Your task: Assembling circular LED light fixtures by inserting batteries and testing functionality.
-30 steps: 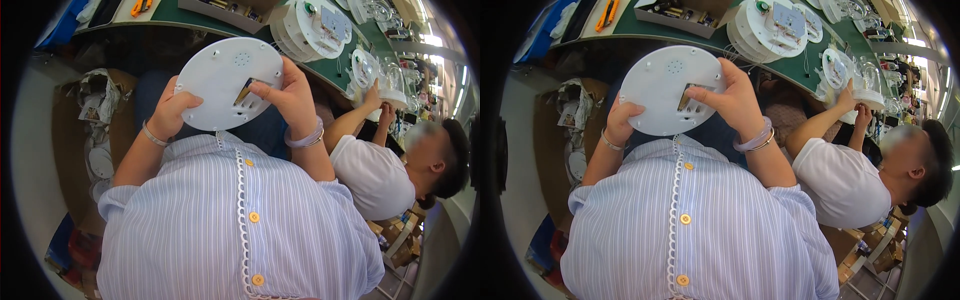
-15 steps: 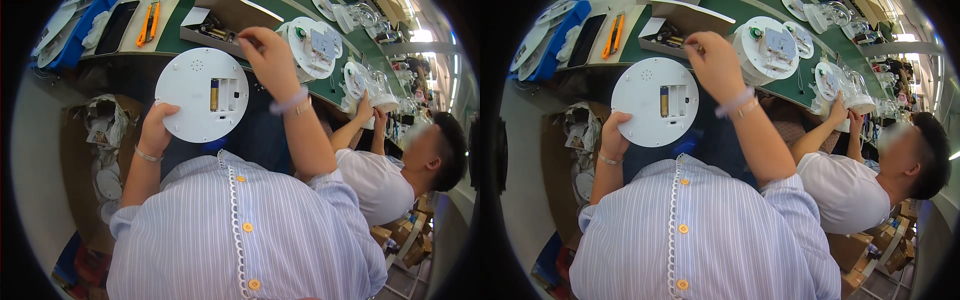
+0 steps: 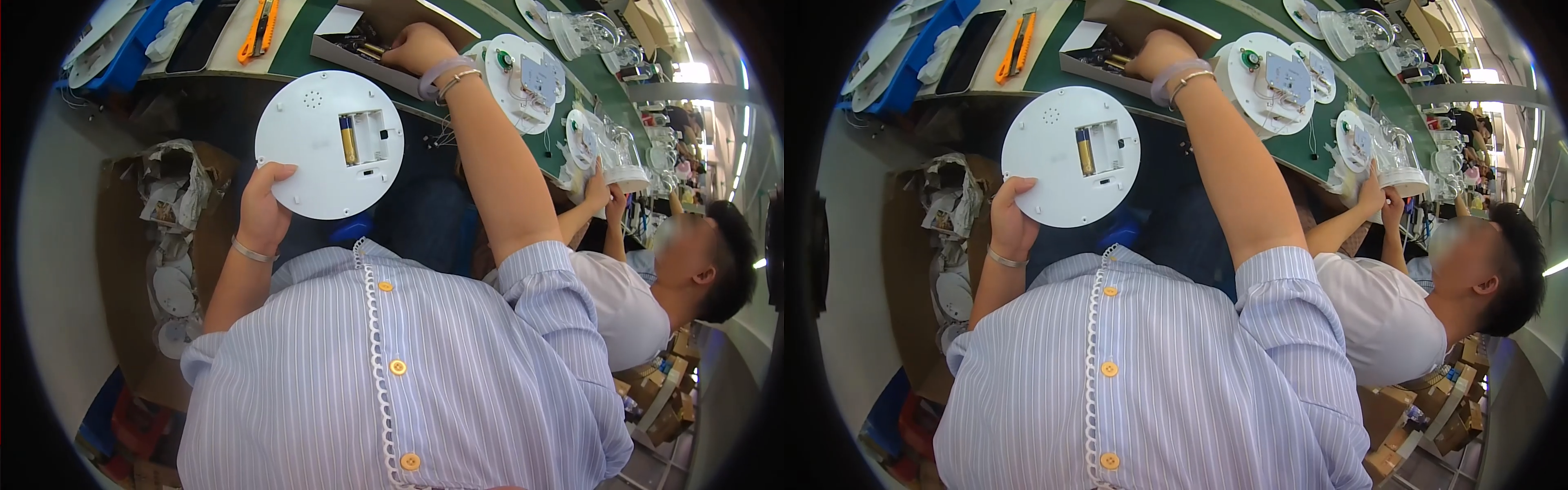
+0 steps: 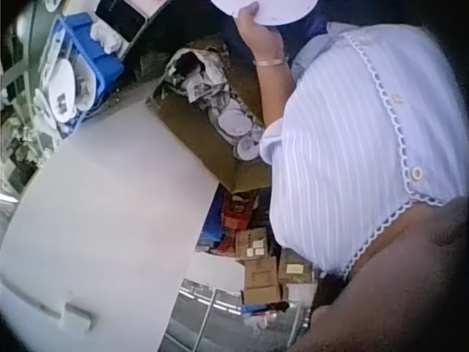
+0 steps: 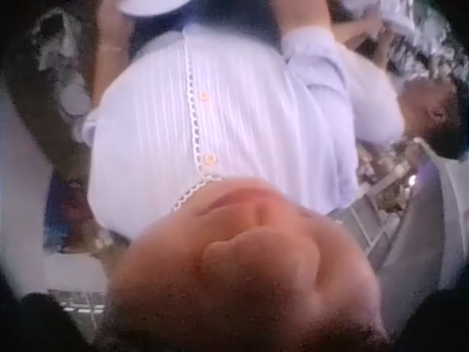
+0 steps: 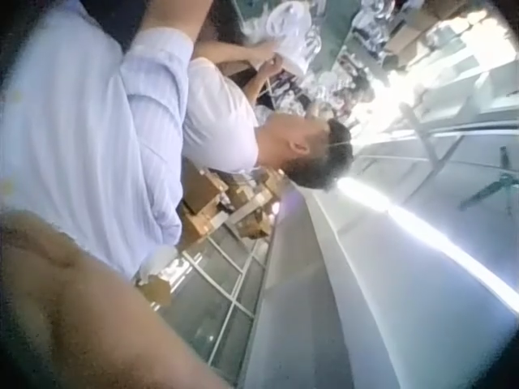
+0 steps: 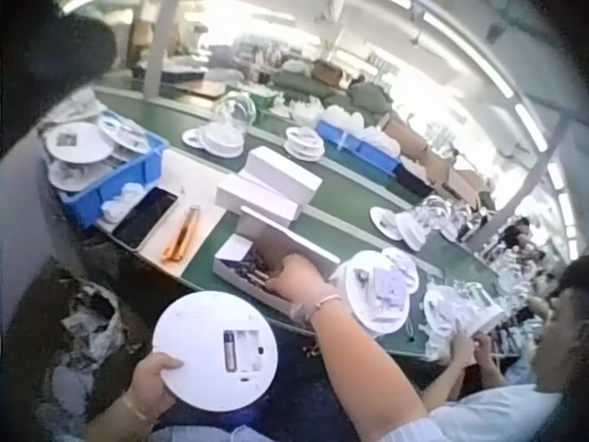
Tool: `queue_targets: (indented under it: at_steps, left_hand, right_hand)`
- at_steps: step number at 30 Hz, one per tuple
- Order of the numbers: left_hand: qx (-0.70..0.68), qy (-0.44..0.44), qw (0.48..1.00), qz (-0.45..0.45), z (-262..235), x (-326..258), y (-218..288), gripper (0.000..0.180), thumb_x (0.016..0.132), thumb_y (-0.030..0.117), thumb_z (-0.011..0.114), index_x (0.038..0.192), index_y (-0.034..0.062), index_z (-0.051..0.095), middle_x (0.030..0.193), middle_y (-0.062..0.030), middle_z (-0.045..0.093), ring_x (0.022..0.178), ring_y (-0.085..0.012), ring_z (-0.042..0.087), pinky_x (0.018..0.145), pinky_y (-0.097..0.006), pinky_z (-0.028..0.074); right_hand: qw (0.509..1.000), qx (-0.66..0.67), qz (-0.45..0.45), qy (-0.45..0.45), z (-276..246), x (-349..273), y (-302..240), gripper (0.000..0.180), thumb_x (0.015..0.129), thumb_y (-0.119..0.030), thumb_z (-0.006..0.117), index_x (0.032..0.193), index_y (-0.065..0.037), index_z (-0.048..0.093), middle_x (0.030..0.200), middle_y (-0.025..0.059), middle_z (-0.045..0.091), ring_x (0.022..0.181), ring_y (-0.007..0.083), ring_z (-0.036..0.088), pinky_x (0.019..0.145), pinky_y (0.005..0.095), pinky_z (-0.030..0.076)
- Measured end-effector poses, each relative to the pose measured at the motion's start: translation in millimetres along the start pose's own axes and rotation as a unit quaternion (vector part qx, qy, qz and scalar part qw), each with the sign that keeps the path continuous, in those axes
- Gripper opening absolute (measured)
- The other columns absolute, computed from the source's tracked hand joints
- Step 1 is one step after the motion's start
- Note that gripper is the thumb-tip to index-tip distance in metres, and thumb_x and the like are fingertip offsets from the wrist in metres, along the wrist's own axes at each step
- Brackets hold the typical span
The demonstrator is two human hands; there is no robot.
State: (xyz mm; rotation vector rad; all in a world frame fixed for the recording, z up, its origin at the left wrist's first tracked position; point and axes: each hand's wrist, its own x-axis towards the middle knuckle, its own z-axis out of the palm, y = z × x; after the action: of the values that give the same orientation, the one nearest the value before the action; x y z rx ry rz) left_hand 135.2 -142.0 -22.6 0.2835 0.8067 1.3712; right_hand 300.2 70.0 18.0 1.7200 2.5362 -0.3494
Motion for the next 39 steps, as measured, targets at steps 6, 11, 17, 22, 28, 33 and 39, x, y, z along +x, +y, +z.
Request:
queue_targets:
  at_steps: [6,11,17,22,28,33,39]
  left_hand:
    - [-0.025,-0.002,1.000,0.004,1,-2,-4,0.040,0.070,0.010,0.043,0.107,-0.0040,0.040,0.100,-0.0114,0.050,0.093,-0.0193,0.049,0.083,-0.029,0.037]
    - [-0.030,-0.030,0.999,0.002,13,0,-6,0.038,0.072,0.010,0.042,0.106,-0.0060,0.041,0.102,-0.0131,0.050,0.094,-0.0215,0.050,0.083,-0.031,0.039]
    - [-0.003,-0.055,0.998,-0.013,29,3,-11,0.043,0.070,0.010,0.043,0.110,-0.0051,0.038,0.102,-0.0132,0.049,0.094,-0.0195,0.049,0.083,-0.029,0.037]
    - [0.026,-0.058,0.998,-0.014,37,-1,-13,0.044,0.069,0.011,0.042,0.111,-0.0039,0.037,0.103,-0.0134,0.049,0.094,-0.0198,0.049,0.084,-0.029,0.037]
    - [0.021,-0.031,0.999,0.025,48,-6,-18,0.044,0.070,0.011,0.042,0.111,-0.0031,0.038,0.103,-0.0131,0.049,0.095,-0.0202,0.049,0.084,-0.029,0.036]
    - [0.057,-0.060,0.995,0.047,52,-10,-26,0.043,0.070,0.010,0.042,0.111,-0.0034,0.038,0.103,-0.0129,0.049,0.095,-0.0202,0.049,0.084,-0.029,0.036]
    - [0.048,-0.061,0.997,0.022,51,-6,-29,0.042,0.070,0.010,0.043,0.110,-0.0037,0.039,0.103,-0.0128,0.049,0.095,-0.0201,0.049,0.084,-0.029,0.036]
  right_hand:
    - [0.912,0.307,-0.113,0.249,-8,-63,-9,0.022,0.064,-0.009,0.065,0.083,-0.002,0.056,0.073,0.0064,0.059,0.066,0.0100,0.056,0.059,0.0210,0.044]
    - [0.788,0.571,-0.114,0.199,-19,-125,-14,0.024,0.071,-0.002,0.057,0.094,-0.001,0.051,0.084,0.0049,0.057,0.072,0.0074,0.052,0.063,0.0182,0.042]
    - [0.854,0.463,-0.115,0.207,2,-160,-9,0.023,0.070,0.000,0.059,0.090,-0.001,0.050,0.082,0.0052,0.057,0.071,0.0079,0.052,0.062,0.0185,0.041]
    - [0.888,0.349,-0.132,0.268,3,-169,-9,0.018,0.065,-0.002,0.063,0.080,-0.002,0.052,0.079,0.0055,0.058,0.066,0.0112,0.054,0.059,0.0199,0.041]
    - [0.899,0.170,-0.199,0.352,10,-178,-13,0.021,0.058,-0.006,0.067,0.074,-0.003,0.053,0.078,0.0095,0.057,0.067,0.0221,0.054,0.059,0.0278,0.043]
    - [0.912,0.135,-0.127,0.365,14,-183,-14,0.019,0.059,-0.014,0.067,0.068,-0.005,0.053,0.077,0.0071,0.053,0.072,0.0215,0.049,0.064,0.0306,0.037]
    - [0.933,0.087,-0.093,0.337,20,-176,-12,0.020,0.061,-0.017,0.064,0.072,-0.005,0.053,0.085,0.0097,0.047,0.079,0.0230,0.045,0.068,0.0320,0.035]
